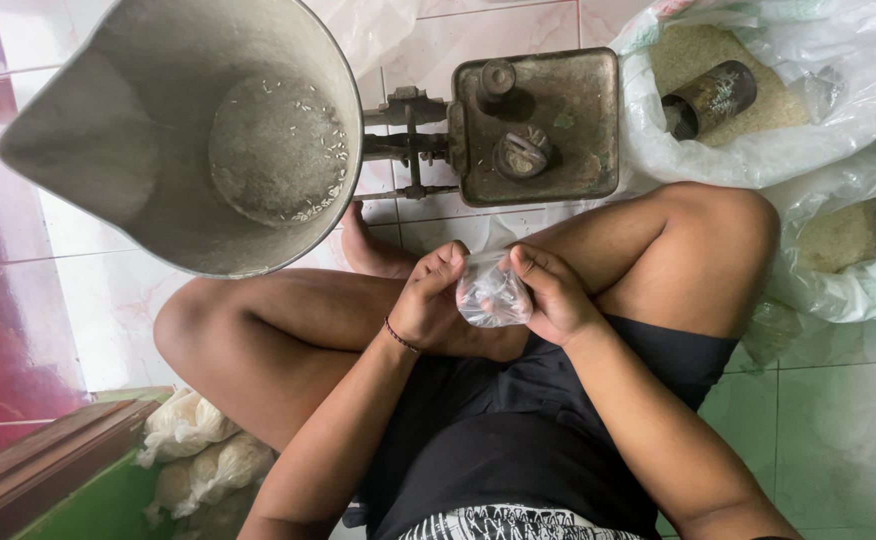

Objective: The person scoops grains from a large sack using a tin can, pours them into small plastic bags, weighs the bags on a scale, ties the bags closed, and places them aside on the floor.

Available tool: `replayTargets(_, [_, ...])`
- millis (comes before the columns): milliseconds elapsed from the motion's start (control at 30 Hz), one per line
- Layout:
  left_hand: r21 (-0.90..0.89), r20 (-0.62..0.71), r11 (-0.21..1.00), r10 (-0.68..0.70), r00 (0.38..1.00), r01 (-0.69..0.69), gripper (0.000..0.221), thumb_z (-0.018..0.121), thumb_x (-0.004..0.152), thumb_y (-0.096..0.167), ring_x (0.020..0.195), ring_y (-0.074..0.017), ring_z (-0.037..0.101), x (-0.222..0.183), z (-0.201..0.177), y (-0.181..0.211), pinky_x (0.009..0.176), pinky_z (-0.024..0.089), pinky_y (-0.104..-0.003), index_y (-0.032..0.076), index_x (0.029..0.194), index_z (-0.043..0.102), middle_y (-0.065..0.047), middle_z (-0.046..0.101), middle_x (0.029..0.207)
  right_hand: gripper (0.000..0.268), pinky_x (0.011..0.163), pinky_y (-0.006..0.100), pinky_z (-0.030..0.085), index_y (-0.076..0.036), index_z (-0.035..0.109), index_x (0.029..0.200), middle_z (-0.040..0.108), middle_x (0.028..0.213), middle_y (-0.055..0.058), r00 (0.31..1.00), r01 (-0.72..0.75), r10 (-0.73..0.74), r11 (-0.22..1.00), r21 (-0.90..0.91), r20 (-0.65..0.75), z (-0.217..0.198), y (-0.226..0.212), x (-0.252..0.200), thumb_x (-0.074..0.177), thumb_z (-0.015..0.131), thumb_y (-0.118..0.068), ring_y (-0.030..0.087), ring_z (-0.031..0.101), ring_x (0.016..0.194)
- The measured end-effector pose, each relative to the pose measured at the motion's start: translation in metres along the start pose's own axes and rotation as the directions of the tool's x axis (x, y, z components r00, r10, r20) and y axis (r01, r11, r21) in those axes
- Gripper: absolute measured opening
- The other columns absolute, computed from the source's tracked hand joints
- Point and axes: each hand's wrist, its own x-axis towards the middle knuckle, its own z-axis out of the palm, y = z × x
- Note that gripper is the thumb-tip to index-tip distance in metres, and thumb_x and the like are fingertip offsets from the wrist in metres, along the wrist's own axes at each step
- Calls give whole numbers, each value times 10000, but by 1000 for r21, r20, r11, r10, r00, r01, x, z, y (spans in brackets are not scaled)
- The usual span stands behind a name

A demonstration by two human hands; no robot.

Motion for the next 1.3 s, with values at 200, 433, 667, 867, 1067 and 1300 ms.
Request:
replayTargets(200, [158, 96, 987, -46, 994, 30, 146, 575, 908, 83, 426, -87, 453, 3, -5, -3, 473, 362, -175, -21, 821, 520, -47, 453, 468, 257, 445, 183, 463, -76, 572, 758, 527, 509, 13, 999, 43, -42, 998, 56, -17, -14, 5, 7, 973, 572, -218, 81, 559, 441])
replayTargets(433, [448, 116, 894, -59, 991, 1, 127, 595, 939, 91, 499, -55, 447, 3, -13, -16, 502, 365, -148, -13, 878, 555, -50, 531, 552, 362, 275, 172, 324, -23, 512, 720, 371, 304, 47, 972, -19, 9, 999, 41, 233, -51, 25, 11, 984, 503, -272, 92, 369, 230])
replayTargets(667, [366, 3, 929, 60, 998, -57, 124, 574, 958, 111, 530, -64, 498, 6, -4, -2, 503, 405, -156, 4, 896, 556, -52, 546, 642, 456, 516, 305, 530, 56, 561, 587, 607, 485, 214, 963, -68, 43, 994, 85, 266, -63, 33, 5, 949, 573, -222, 232, 644, 479])
replayTargets(867, [366, 19, 924, 111, 994, -110, 122, 542, 979, 107, 490, -58, 494, 8, -22, -4, 471, 408, -144, 24, 895, 512, -47, 527, 588, 337, 652, 395, 589, 12, 618, 702, 697, 644, 174, 948, -100, 67, 991, 92, 312, -40, 21, 3, 928, 599, -237, 245, 731, 672])
replayTargets(1067, [315, -25, 930, 209, 977, -191, 116, 521, 990, 109, 491, -80, 532, 12, -19, -6, 473, 442, -159, 50, 898, 482, -81, 569, 570, 237, 651, 314, 566, 10, 603, 803, 633, 667, 98, 988, -63, 56, 997, 40, 142, -50, 23, 15, 954, 552, -164, 188, 696, 671])
replayTargets(1300, [510, 29, 822, 277, 960, -253, 154, 560, 972, 148, 708, -80, 529, 3, -13, 4, 602, 476, -183, 42, 1052, 482, -64, 586, 837, 238, 858, 399, 554, -28, 636, 908, 711, 874, 112, 998, 0, -6, 995, 100, 64, -1, -8, 9, 961, 553, -245, 222, 701, 871])
